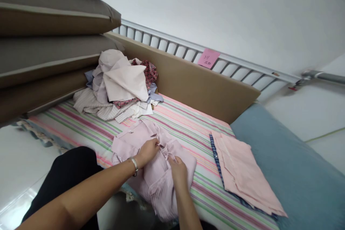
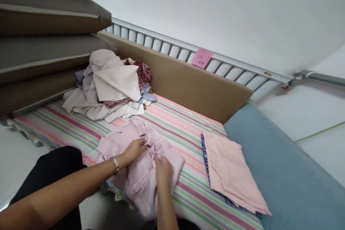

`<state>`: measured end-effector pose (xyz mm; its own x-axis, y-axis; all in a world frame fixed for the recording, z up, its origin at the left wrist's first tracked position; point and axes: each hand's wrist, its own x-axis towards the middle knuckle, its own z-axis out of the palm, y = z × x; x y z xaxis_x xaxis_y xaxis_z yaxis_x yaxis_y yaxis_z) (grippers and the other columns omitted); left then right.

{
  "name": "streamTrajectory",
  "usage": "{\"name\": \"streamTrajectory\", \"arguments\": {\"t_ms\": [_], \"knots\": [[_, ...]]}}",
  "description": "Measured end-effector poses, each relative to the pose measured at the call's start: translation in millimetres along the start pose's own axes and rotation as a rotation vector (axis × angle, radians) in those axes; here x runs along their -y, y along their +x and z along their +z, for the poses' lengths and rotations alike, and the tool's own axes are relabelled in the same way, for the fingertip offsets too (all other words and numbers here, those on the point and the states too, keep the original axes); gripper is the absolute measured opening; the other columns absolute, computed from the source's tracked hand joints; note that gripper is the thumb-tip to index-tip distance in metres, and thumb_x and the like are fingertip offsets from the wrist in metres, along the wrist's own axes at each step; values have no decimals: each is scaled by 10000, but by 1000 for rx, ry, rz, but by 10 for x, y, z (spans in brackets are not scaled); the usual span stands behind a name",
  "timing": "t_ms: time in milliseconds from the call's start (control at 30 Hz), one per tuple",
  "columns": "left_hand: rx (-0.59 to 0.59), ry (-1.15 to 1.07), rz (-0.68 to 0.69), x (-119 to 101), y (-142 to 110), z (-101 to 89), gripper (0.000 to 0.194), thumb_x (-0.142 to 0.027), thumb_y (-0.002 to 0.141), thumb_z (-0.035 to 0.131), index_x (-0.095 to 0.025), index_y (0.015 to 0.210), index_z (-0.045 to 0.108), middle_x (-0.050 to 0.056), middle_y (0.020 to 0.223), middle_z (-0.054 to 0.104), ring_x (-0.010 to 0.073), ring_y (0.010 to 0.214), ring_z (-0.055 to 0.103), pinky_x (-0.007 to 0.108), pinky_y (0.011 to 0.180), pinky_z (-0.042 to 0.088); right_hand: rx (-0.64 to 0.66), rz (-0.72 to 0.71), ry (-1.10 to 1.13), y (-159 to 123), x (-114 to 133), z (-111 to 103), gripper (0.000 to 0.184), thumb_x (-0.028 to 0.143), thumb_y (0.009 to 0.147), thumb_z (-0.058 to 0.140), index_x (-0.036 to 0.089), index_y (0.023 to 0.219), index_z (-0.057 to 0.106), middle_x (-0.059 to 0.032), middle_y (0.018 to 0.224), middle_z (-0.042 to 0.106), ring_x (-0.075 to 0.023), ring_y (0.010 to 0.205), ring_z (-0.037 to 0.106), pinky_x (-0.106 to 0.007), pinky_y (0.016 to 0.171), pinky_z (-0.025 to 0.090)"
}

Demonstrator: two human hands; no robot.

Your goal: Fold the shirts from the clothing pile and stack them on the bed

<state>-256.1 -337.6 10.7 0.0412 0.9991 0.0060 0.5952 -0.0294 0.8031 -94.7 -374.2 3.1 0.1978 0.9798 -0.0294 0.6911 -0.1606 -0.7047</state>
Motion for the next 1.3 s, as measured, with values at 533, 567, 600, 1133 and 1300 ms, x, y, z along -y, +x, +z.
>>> {"name": "streamTrajectory", "arguments": {"t_ms": [533,567,600,1133,1300], "knots": [[-164,-29,30,698,177,-1052,75,-211,770,552,-172,748,612,24,694,647,174,691,586,250,656,389,-13,89,785,47,1004,746,320,445,681,589,162,826,616,18,678,630,-148,645,546,-243,607,416],[-169,-28,17,771,164,-1059,76,-212,767,553,-170,742,612,23,676,642,176,677,584,252,645,385,-6,94,783,47,1012,812,325,449,681,587,159,827,615,14,674,630,-150,642,548,-245,603,417],[-172,-32,15,817,153,-1063,82,-218,771,551,-170,748,613,23,673,642,177,672,585,252,640,385,-3,98,779,49,1020,856,330,454,683,586,159,829,613,14,671,628,-152,643,550,-247,604,419],[-376,-56,-62,1074,-90,-1338,284,-251,813,487,-157,1062,588,83,992,660,194,842,602,299,775,434,224,-92,486,11,1017,800,510,509,741,576,199,1147,584,-78,1014,671,-195,863,641,-304,720,504],[-122,-10,-84,858,-668,-1257,237,-368,855,453,-203,823,621,24,756,667,182,719,602,268,650,403,-118,71,465,-257,261,140,461,538,760,530,159,1001,637,-100,1015,676,-218,870,646,-319,724,515]]}}
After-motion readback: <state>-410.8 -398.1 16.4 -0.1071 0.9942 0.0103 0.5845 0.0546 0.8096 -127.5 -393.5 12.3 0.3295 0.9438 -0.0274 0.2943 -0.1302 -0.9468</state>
